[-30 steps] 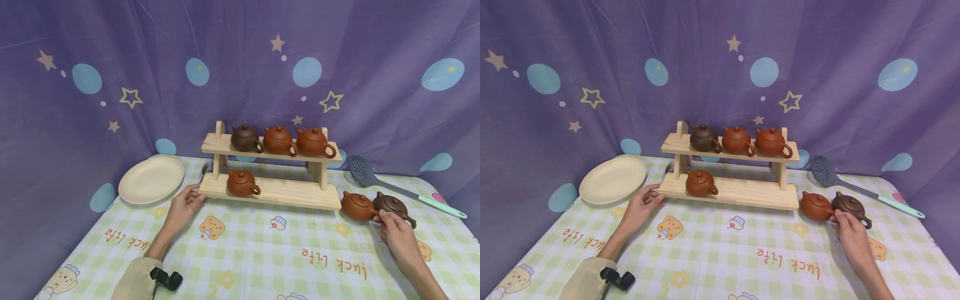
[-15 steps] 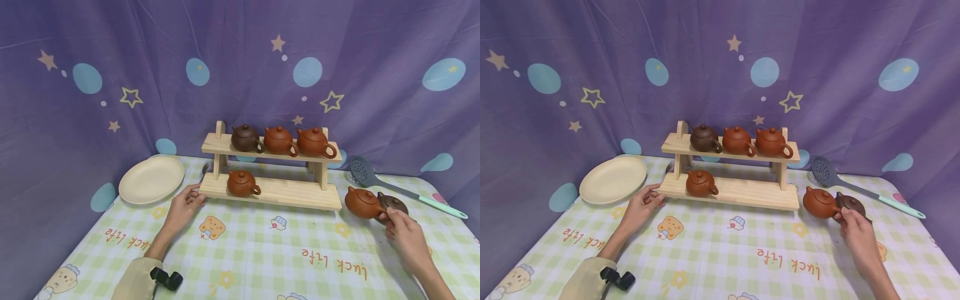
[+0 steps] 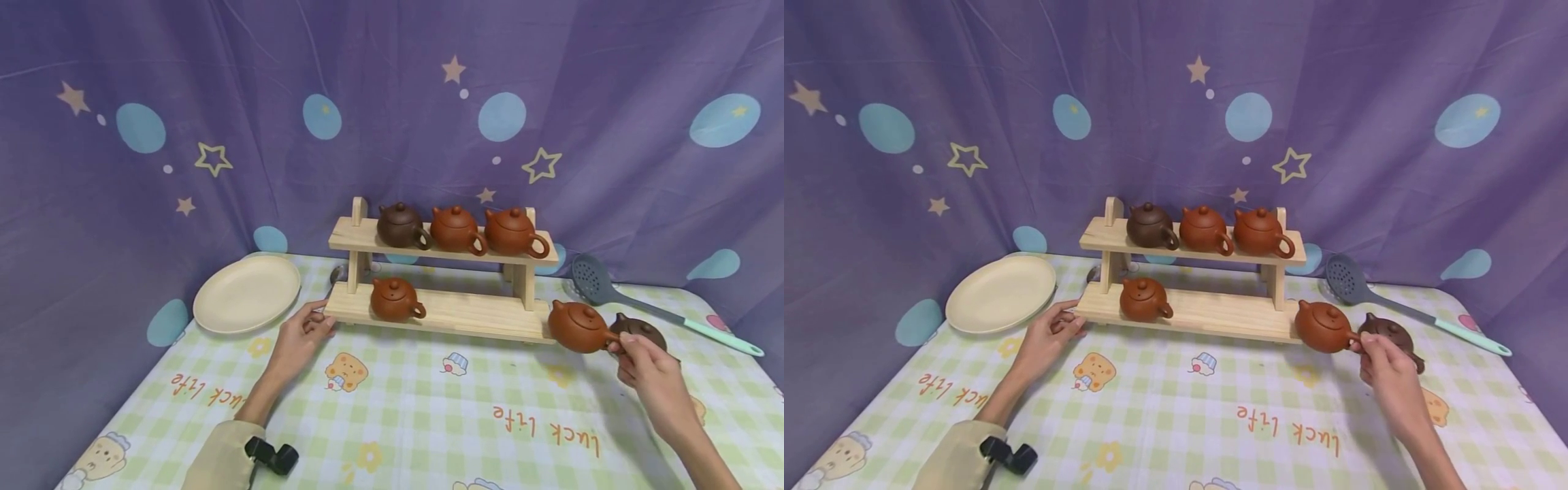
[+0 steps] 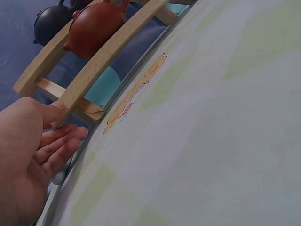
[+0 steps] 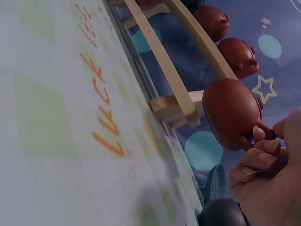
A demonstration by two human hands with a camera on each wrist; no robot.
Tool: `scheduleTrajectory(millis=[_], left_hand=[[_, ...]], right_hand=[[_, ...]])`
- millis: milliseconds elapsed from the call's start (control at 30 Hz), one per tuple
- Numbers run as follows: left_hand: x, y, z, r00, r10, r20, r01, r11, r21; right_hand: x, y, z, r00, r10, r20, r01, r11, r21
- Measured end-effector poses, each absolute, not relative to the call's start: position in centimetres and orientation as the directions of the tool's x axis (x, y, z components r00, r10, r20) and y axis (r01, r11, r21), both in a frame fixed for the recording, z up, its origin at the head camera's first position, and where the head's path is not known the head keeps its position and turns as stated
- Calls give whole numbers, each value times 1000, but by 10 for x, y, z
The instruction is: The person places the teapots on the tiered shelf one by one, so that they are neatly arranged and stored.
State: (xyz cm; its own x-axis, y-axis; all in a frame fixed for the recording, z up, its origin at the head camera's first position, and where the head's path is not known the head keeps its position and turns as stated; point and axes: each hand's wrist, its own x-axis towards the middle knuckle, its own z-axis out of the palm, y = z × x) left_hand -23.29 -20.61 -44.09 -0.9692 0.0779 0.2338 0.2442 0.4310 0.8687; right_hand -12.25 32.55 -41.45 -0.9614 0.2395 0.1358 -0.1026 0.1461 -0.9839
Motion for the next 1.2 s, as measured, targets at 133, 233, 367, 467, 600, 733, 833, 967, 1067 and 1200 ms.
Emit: scheduleTrajectory(millis=[133,233,367,467,600,733,833,967,1067,1200], left_hand=[[-233,-206,-441,-970,77,230,241,432,869],[-233,-206,-441,-970,77,232,243,432,869],[-233,-206,-440,-968,78,238,248,432,867],[-233,-206,-440,-967,80,243,253,437,863],[-233,-206,-440,-966,84,246,258,434,863],[-233,-206,-441,-965,84,247,259,424,868],[-234,-205,-441,-964,87,253,266,419,868],[-234,-206,-441,-962,91,258,272,422,865],[-235,-206,-441,-963,87,256,268,426,864],[-234,-206,-441,-965,84,248,261,415,872]], right_hand=[[-126,317,-412,-969,195,154,-123,165,-979],[-127,309,-411,-973,170,159,-126,190,-974],[-131,296,-410,-975,160,153,-116,218,-969],[-135,287,-409,-978,148,146,-110,228,-967],[-139,276,-407,-982,133,137,-103,233,-967],[-142,266,-405,-982,111,150,-124,212,-969],[-143,260,-405,-982,89,167,-148,189,-971],[-147,253,-405,-983,76,168,-153,164,-974],[-150,247,-405,-986,69,153,-140,161,-977],[-155,238,-404,-989,59,133,-121,172,-978]])
